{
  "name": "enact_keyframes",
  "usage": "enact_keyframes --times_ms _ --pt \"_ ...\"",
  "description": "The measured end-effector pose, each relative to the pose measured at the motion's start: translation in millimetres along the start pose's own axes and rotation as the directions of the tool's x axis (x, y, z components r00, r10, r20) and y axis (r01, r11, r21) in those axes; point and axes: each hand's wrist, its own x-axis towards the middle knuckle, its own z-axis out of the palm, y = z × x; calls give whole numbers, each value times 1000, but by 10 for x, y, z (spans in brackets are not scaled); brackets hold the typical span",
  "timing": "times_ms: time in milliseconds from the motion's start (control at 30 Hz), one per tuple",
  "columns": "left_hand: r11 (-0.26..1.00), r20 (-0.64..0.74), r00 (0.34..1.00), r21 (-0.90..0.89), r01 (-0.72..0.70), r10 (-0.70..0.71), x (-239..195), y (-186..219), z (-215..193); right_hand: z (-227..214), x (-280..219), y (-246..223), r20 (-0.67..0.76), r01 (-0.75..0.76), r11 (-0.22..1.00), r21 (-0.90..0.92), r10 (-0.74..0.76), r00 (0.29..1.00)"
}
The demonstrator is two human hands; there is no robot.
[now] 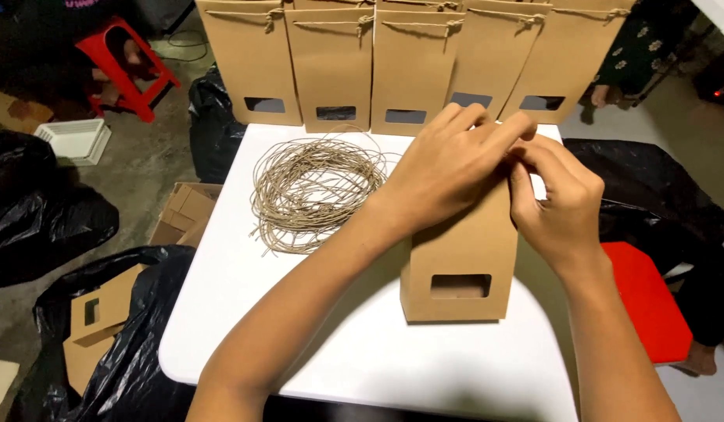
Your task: Assembling brown paper bags by threading twine through pre-punched holes and tying knots to create handles.
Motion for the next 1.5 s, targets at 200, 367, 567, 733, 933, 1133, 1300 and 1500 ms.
enact_keyframes --times_ms 200,367,567,733,933,1133,1300,1500 --pt "992 -7 994 66 -110 111 9 -58 -32 -17 10 -20 -25 -21 1000 13 21 999" --pt "996 53 995 -10 -83 84 -8 -124 4 -48 23 1 7 -35 999 37 34 999" --pt "967 170 985 -246 73 -31 31 -130 -123 -122 120 -103 48 -89 986 139 83 995" --pt "870 253 961 -443 216 -110 50 -147 -215 -81 122 -100 28 -94 983 157 90 996" --pt "828 297 947 -496 260 -120 38 -196 -215 -59 130 -95 53 -56 988 143 49 997" --pt "824 333 940 -509 248 -77 34 -219 -256 -72 128 -68 174 -135 979 155 107 979" --pt "926 414 910 -348 148 10 33 -213 -256 -85 99 12 312 -196 969 152 141 939" --pt "990 130 981 7 -144 142 -41 -140 -206 67 -109 277 322 -210 967 147 154 934"
